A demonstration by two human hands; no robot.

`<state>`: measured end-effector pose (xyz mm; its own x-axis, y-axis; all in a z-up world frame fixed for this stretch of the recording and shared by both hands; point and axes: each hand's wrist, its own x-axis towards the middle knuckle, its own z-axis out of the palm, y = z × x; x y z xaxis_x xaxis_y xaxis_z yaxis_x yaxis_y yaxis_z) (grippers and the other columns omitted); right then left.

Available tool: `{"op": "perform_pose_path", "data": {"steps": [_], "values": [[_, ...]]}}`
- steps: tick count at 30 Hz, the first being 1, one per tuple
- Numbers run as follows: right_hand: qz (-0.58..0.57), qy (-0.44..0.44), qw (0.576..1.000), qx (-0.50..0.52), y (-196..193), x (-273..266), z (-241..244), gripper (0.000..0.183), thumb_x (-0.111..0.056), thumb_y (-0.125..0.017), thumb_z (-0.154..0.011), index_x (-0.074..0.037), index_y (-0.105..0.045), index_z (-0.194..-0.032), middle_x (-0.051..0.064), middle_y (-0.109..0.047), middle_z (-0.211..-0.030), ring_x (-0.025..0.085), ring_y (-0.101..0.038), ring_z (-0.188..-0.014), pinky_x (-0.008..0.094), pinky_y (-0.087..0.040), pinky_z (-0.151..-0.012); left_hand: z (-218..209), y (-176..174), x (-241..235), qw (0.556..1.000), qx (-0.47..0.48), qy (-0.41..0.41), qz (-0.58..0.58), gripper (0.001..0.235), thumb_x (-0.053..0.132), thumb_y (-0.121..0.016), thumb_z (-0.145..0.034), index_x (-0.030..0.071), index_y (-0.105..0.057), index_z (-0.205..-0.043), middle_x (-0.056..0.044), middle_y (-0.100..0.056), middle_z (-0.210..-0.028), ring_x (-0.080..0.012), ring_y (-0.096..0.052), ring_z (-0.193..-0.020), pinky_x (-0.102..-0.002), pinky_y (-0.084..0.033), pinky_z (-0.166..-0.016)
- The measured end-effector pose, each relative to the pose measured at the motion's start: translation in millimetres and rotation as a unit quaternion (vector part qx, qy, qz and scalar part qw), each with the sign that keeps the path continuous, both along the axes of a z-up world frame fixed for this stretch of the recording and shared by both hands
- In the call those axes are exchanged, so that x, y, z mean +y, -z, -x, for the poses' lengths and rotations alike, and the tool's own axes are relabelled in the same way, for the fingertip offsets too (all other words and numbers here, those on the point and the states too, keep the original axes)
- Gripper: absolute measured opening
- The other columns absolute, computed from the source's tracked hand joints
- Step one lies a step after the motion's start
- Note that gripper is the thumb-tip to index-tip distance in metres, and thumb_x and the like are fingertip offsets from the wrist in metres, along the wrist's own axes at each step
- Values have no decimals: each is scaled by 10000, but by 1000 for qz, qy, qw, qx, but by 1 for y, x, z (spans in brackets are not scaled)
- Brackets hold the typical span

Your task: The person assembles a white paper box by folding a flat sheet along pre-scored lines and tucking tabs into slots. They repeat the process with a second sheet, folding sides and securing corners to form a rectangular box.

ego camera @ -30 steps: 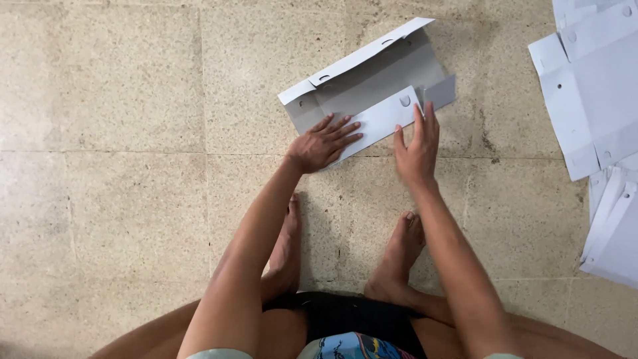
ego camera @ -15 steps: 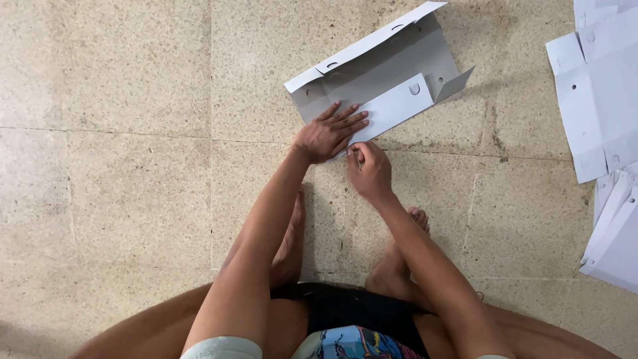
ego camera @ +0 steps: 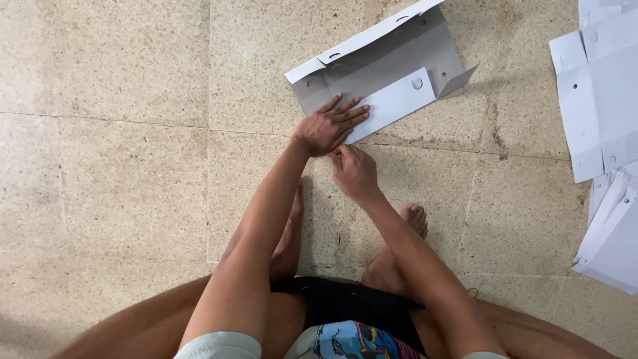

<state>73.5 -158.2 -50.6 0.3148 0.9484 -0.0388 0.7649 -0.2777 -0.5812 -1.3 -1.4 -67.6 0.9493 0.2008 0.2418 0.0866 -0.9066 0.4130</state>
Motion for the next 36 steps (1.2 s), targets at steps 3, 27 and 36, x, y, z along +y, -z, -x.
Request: {"op": "perform_pose_path", "data": {"steps": [3, 27, 36], "values": [[44, -11, 998, -37, -1, 1, -19, 198, -225, -547, -1041, -80, -680, -1021, 69, -622, -749, 264, -657, -698, 384, -515, -705, 3, -16, -2, 1000, 10, -2, -1, 461, 271, -363, -1078, 215, -451, -1527, 50, -439, -1585, -189, -330, -1498, -443, -174, -1273], [74, 2, 997, -31, -23, 10, -39, 246, -271, -509, -1047, -63, -640, -1031, 147, -657, -835, 403, -689, -844, 522, -538, -722, 0, 3, -2, 1000, 15, -5, -3, 470, 297, -365, -1069, 247, -442, -1529, 80, -431, -1585, -175, -335, -1494, -438, -200, -1268], [107, 150, 977, -108, -7, 21, -148, 178, -254, -601, -1020, -106, -695, -987, 100, -692, -846, 380, -706, -860, 526, -561, -728, 1, -6, -1, 1000, 16, -10, 16, 474, 291, -374, -1059, 232, -469, -1519, 72, -438, -1581, -171, -335, -1492, -431, -189, -1270]]}}
